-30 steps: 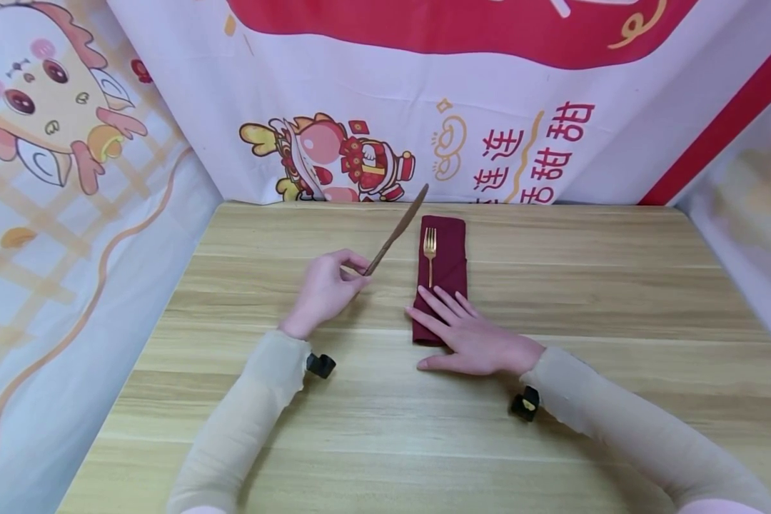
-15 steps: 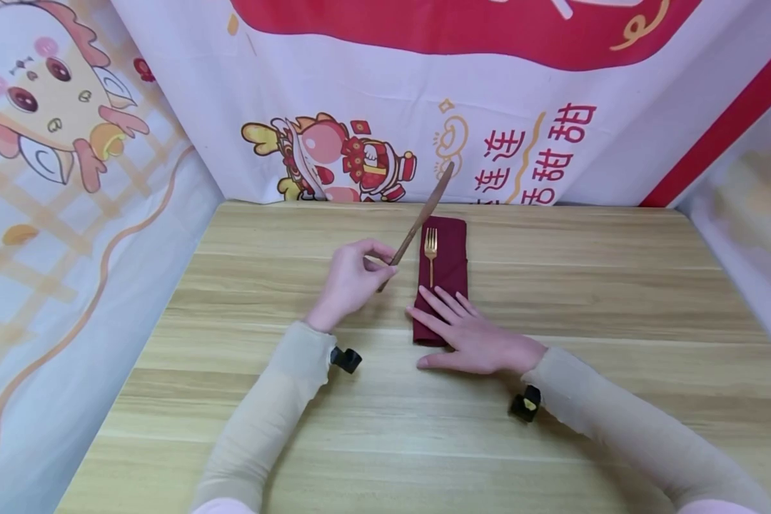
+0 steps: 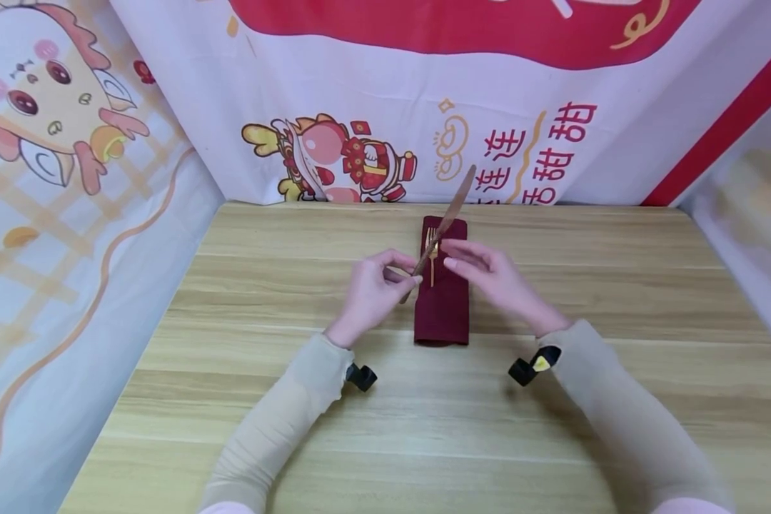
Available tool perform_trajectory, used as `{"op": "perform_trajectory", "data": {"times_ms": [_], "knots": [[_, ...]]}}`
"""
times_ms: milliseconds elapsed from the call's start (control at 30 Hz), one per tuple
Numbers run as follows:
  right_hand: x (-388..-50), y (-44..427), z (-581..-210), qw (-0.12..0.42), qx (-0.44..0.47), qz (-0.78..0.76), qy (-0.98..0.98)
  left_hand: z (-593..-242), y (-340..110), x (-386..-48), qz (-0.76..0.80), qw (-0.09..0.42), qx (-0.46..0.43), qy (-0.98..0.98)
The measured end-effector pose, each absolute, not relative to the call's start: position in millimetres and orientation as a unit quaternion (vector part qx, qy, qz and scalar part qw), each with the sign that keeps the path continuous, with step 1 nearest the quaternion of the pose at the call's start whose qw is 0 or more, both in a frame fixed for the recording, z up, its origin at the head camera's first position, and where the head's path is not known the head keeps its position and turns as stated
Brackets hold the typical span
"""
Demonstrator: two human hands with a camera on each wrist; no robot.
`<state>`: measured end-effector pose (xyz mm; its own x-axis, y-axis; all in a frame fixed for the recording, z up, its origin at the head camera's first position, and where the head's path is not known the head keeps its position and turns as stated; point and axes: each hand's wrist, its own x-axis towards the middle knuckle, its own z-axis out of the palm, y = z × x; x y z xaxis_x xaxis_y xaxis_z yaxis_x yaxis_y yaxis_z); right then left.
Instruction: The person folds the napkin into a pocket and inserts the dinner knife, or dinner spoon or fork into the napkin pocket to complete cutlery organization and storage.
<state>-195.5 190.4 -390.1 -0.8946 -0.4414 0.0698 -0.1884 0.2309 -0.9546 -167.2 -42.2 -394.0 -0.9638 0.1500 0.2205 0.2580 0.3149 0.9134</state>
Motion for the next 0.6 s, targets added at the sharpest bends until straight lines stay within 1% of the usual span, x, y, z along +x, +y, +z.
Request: {"op": "perform_trajectory", "data": {"times_ms": [133,267,400,600], "knots": [[-203,189,-388,0.078,-0.144,-0.646,0.745,-396,-35,-165,-0.567,0.051,-0.144,-0.810],[-205,187,-388,0.083,-0.109,-0.742,0.657,-395,-30,-163,-0.552,0.049,-0.155,-0.818],[-206,186,-389,0.081,-0.092,-0.802,0.584,-396,-25,-162,-0.548,0.037,-0.157,-0.821],[-205,187,-389,0.070,-0.095,-0.813,0.570,-396,-21,-161,-0.549,0.026,-0.161,-0.820]]}}
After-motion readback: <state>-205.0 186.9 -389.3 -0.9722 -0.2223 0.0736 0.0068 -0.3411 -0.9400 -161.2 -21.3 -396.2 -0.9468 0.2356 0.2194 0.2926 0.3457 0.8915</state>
